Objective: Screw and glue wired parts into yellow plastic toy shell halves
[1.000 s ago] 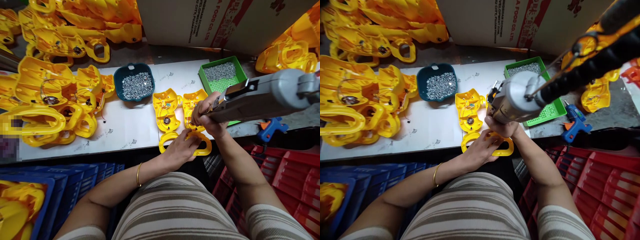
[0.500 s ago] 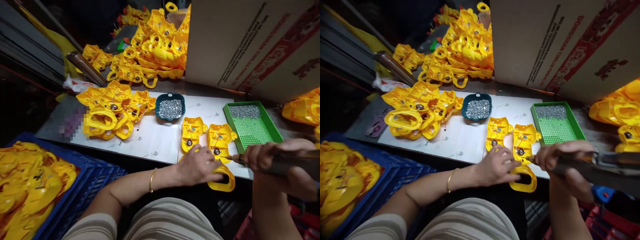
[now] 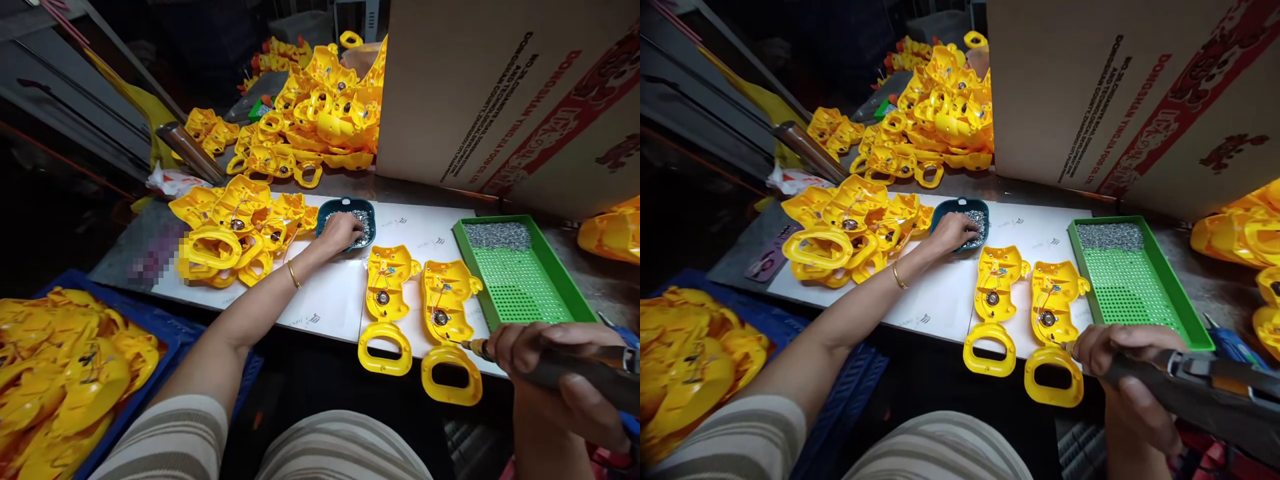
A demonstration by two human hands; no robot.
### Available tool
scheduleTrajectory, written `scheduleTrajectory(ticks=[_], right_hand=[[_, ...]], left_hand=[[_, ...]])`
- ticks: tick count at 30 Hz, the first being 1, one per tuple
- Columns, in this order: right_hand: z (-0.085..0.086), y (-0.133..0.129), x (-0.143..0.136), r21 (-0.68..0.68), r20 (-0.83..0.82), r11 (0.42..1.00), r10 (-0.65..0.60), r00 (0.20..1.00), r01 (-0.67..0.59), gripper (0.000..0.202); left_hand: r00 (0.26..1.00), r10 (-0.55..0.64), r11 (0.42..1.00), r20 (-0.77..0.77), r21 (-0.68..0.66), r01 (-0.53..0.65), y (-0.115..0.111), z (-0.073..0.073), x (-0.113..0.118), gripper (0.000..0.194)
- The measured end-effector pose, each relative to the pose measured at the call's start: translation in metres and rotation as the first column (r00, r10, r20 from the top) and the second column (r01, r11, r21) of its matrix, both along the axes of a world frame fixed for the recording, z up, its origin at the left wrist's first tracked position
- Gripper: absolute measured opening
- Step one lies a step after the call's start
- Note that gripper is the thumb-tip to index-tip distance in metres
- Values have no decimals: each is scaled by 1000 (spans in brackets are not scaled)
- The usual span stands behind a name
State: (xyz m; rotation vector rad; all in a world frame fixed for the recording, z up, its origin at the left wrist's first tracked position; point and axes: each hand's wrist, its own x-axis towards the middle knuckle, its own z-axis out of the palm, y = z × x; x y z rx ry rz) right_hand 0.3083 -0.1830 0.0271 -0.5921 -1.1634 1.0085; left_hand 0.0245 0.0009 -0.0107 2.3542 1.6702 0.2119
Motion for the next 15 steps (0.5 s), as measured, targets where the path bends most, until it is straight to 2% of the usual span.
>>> scheduleTrajectory(ticks=[10,13,15], right_hand=[[5,-2,-3,21,32,1000,0,999,0,28],[6,-1,-6,34,33,999,11,999,-12,27],[8,1,-8,36,24,999,9,1000,-10,26]], left_hand=[[995,87,988,47,127,-93,-6,3,-20,22],[983,148,974,110,154,-164,-9,6,-27,17],[973,134,966,188,192,-170,-22,8,-27,13]])
